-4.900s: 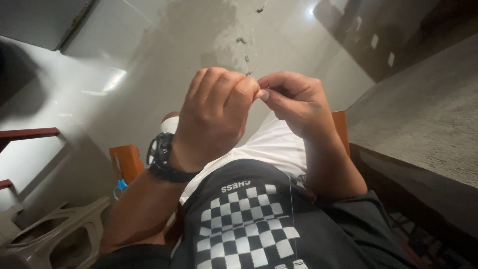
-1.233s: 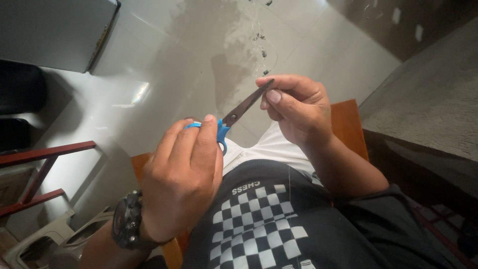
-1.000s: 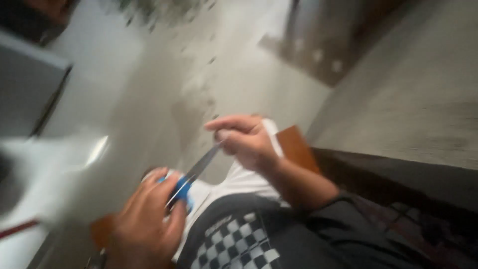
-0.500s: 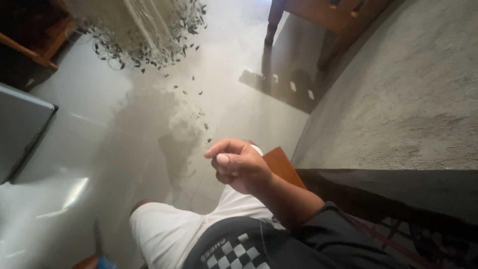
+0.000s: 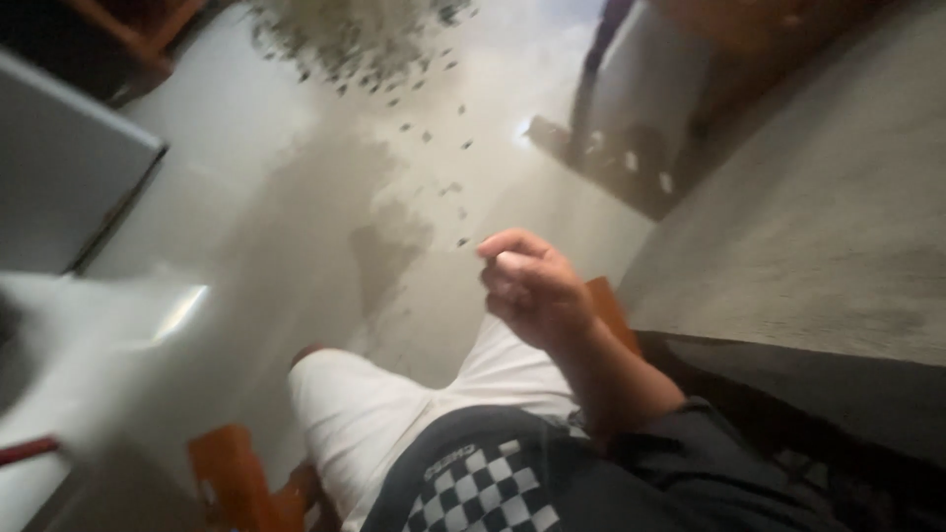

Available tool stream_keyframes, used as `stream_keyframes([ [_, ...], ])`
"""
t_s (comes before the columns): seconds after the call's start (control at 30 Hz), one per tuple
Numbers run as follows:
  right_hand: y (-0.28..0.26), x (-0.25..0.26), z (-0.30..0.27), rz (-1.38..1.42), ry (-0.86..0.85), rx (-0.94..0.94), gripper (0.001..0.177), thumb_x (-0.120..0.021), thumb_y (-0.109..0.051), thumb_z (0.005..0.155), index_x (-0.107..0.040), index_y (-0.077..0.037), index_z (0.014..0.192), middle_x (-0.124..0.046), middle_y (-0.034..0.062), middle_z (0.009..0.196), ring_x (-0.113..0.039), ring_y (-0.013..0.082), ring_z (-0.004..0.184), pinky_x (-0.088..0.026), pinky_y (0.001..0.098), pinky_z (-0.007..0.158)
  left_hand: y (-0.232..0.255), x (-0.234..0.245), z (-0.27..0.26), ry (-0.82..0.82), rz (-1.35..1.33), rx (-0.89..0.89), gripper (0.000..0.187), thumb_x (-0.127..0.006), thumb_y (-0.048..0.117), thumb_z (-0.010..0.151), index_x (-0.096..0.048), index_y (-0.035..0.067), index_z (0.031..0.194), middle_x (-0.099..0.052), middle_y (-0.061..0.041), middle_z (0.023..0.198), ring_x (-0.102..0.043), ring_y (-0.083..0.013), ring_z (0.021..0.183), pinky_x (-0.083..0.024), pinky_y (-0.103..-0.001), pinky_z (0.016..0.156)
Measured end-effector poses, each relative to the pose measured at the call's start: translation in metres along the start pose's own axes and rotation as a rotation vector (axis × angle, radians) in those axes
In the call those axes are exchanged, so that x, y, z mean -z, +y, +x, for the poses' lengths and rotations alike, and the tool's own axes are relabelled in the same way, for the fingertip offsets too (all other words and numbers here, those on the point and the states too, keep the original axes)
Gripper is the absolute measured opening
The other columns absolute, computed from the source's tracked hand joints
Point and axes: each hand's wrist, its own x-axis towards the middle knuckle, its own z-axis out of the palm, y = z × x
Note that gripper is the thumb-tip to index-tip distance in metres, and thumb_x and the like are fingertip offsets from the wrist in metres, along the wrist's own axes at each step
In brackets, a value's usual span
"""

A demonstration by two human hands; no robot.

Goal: Repairing a fishing net using a net needle and scissors while sitting on a chair.

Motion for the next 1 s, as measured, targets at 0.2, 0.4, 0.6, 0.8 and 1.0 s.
stream_keyframes([
  [0.2,-0.009,-0.022,0.008,-0.042,-0.097,-0.064,0.018,-0.049,-0.004,0.088,-0.053,0.004,0.104,-0.041,0.0029,0.064,-0.037,0.0085,0.054,-0.031,0.0170,0.046,0.109,-0.004,0.100,-1.507,-1.051,0.370,0.042,-0.066,0.022,0.072,-0.060,0.002,0.109,-0.063,-0.010,0.109,-0.060,-0.0193,0.101,-0.042,-0.029,0.090],
  [0.4,-0.006,-0.026,0.014,-0.109,-0.284,0.012,0.013,-0.046,-0.005,0.091,-0.054,-0.003,0.100,-0.044,0.0014,0.073,-0.034,0.0049,0.055,-0.028,0.0138,0.046,0.278,0.046,0.139,-1.345,-1.769,-0.476,0.053,-0.024,0.044,0.102,-0.047,-0.003,0.106,-0.049,-0.019,0.109,-0.053,-0.0383,0.103,-0.045,-0.050,0.097],
  [0.6,-0.014,-0.015,0.020,0.075,-0.316,-0.156,0.021,-0.044,-0.017,0.091,-0.055,-0.001,0.099,-0.047,0.0030,0.074,-0.040,0.0068,0.058,-0.035,0.0149,0.051,0.291,0.045,0.146,-0.646,-1.832,-0.520,0.014,-0.033,0.021,0.102,-0.039,0.010,0.109,-0.061,-0.018,0.097,-0.056,-0.0409,0.102,-0.040,-0.052,0.094],
  [0.8,-0.029,-0.004,0.020,0.006,-0.271,-0.078,0.009,-0.048,-0.007,0.089,-0.053,-0.002,0.095,-0.050,0.0042,0.080,-0.041,0.0071,0.058,-0.038,0.0151,0.050,0.262,0.026,0.111,-0.420,-1.496,-0.080,0.014,-0.044,0.007,0.086,-0.040,0.012,0.099,-0.057,-0.009,0.071,-0.057,-0.0268,0.081,-0.047,-0.039,0.079],
  [1.0,-0.056,-0.007,0.003,-0.426,0.150,0.172,0.004,-0.048,-0.006,0.090,-0.052,-0.006,0.090,-0.057,0.0095,0.085,-0.041,0.0102,0.059,-0.034,0.0182,0.049,0.235,0.008,0.112,-0.442,-1.473,0.043,0.012,-0.045,0.004,0.087,-0.045,0.008,0.099,-0.058,-0.008,0.083,-0.058,-0.0278,0.087,-0.049,-0.039,0.083],
])
